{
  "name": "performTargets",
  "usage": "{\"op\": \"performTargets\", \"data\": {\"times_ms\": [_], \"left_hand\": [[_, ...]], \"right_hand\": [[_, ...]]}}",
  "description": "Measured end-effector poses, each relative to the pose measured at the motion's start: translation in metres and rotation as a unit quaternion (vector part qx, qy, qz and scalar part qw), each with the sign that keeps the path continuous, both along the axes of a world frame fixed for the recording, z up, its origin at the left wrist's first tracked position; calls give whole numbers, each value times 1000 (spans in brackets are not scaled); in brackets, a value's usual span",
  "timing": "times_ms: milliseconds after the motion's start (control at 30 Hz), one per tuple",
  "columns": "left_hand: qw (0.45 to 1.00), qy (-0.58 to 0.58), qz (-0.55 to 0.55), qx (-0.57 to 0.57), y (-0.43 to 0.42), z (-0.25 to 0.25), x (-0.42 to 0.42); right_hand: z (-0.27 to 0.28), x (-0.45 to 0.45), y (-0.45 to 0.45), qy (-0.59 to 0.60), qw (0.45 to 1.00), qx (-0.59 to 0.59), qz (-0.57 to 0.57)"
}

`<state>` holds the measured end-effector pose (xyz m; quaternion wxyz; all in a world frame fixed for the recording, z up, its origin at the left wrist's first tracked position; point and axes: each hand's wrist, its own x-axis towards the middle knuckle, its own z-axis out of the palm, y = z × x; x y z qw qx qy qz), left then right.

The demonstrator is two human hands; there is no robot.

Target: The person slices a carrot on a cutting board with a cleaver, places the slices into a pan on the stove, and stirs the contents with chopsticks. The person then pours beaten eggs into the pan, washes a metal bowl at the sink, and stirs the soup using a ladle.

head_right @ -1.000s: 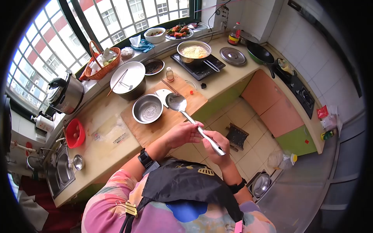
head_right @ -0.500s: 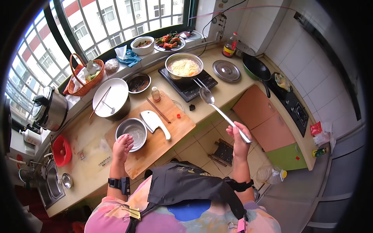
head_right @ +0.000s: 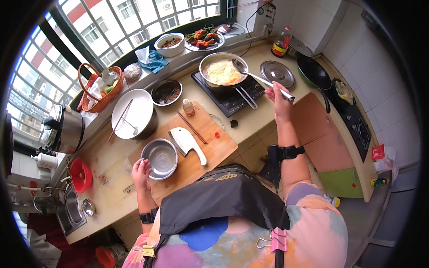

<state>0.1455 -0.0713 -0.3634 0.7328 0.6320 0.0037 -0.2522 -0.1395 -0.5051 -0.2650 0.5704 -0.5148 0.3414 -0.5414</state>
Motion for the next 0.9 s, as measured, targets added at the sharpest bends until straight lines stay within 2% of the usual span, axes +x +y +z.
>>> {"op": "performTargets", "data": {"times_ms": [33, 167, 233, 367, 467, 567, 667, 900], "left_hand": [[998, 39, 47, -35, 12, -6, -1], [981, 79, 171, -39, 60, -49, -12], [970, 105, 216, 37, 73, -69, -28], [962, 138, 225, 64, 68, -95, -51], [958, 166, 220, 74, 43, -90, -57], [967, 162, 194, 38, 23, -83, -56], [971, 130, 199, 23, 25, -95, -48], [972, 134, 192, 17, 16, -86, -51]], "right_hand": [[-5, 9, -12, 4, 1000, -2, 4], [-27, 42, -56, 6, 1000, 20, 13], [-40, 53, -76, 5, 1000, 16, 21], [-51, 63, -92, 30, 999, 13, 10], [-62, 62, -103, 35, 999, 20, 3], [-69, 57, -107, 38, 999, 28, 2], [-74, 51, -104, 52, 998, 24, 8], [-90, 45, -106, 77, 997, -2, 24]]}}
